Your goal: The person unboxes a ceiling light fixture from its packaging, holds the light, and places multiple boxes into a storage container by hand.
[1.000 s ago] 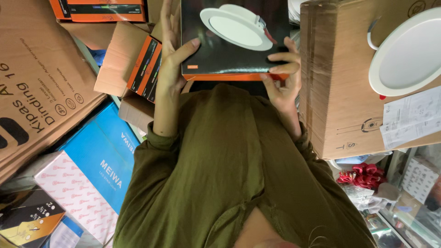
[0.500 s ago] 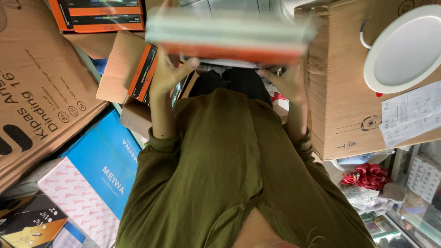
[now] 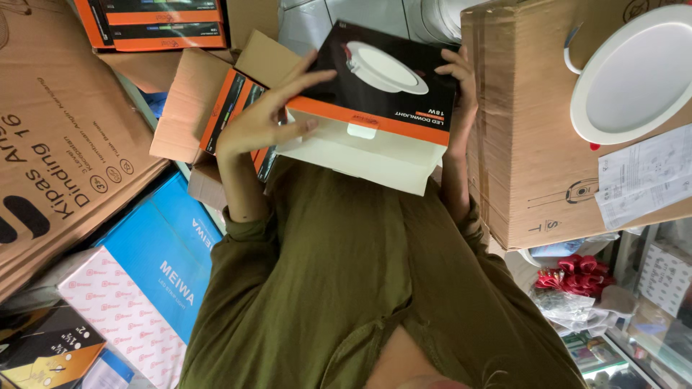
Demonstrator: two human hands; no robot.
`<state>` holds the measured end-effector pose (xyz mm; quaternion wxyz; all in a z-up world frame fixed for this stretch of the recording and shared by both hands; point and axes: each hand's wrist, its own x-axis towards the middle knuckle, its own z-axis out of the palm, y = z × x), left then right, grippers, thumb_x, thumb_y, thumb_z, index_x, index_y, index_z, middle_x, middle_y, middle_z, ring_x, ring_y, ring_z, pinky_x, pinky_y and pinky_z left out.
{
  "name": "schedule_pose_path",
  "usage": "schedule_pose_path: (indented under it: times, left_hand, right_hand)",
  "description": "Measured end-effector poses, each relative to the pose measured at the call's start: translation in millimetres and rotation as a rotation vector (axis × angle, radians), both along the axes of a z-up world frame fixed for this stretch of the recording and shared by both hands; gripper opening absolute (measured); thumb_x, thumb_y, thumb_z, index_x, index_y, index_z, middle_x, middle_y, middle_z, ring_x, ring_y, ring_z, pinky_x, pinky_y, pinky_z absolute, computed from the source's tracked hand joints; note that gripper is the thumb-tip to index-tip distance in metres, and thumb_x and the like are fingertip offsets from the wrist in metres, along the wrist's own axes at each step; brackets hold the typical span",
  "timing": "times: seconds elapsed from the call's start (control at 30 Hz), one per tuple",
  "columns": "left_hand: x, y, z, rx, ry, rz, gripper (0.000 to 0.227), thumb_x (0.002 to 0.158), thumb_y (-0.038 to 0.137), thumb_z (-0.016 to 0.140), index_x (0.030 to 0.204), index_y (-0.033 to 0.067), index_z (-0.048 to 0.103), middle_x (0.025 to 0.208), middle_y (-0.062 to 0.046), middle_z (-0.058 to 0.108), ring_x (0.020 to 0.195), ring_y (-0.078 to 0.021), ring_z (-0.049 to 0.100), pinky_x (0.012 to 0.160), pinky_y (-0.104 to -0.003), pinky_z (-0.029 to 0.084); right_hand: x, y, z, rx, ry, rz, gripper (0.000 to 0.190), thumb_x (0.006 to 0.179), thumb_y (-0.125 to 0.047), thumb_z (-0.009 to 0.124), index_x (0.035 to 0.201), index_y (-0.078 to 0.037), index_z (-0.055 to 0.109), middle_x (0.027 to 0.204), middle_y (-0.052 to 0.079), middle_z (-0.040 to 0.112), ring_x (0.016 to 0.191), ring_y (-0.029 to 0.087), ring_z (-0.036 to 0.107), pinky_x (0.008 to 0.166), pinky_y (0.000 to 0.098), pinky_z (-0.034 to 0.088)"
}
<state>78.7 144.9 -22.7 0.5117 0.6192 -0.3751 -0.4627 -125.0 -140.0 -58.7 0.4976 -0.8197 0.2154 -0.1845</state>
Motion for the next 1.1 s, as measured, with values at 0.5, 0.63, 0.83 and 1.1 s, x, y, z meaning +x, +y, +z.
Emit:
schedule_pose_path:
  times: [0.5, 0.63, 0.83, 1.1]
  left_hand:
    - [-21, 0, 7, -0.061, 0.063, 0.278, 0.051, 0.090, 0.030, 0.071, 0.139, 0.0159, 0.067, 0.160, -0.009, 0.054, 0.131, -0.0225, 0.061, 0.111, -0.038, 0.050]
    - [-47, -22, 6, -0.214, -0.189, 0.379, 0.035, 0.111, 0.034, 0.056, 0.138, 0.0169, 0.070, 0.155, -0.007, 0.057, 0.148, -0.0346, 0.049, 0.133, -0.052, 0.032]
    - [-68, -60, 15, -0.368, -0.543, 0.460, 0.064, 0.102, 0.057, 0.033, 0.119, 0.0059, 0.067, 0.125, -0.011, 0.068, 0.125, -0.0356, 0.061, 0.114, -0.059, 0.034]
    - [-24, -18, -29, -0.531, -0.522, 0.970, 0.076, 0.088, 0.072, 0.065, 0.107, -0.0015, 0.060, 0.090, -0.014, 0.069, 0.084, -0.0297, 0.069, 0.079, -0.042, 0.057]
  right_hand:
    - [-15, -32, -33, 0.259, -0.068, 0.177, 0.033, 0.100, -0.023, 0.071, 0.123, -0.001, 0.063, 0.138, 0.020, 0.062, 0.147, 0.032, 0.047, 0.131, 0.0442, 0.031]
    - [-13, -48, -60, 0.643, -0.080, 0.330, 0.048, 0.099, -0.036, 0.065, 0.131, -0.001, 0.058, 0.147, 0.020, 0.053, 0.142, 0.029, 0.050, 0.123, 0.0383, 0.039]
    - [-14, -7, -89, 1.054, -0.081, 0.214, 0.054, 0.101, -0.039, 0.069, 0.135, -0.003, 0.049, 0.150, 0.021, 0.045, 0.143, 0.031, 0.047, 0.126, 0.0428, 0.040]
    - [10, 3, 37, 0.688, 0.048, 0.785, 0.126, 0.084, -0.061, 0.083, 0.167, -0.013, 0.002, 0.172, 0.020, 0.006, 0.161, 0.035, 0.011, 0.130, 0.0537, 0.019]
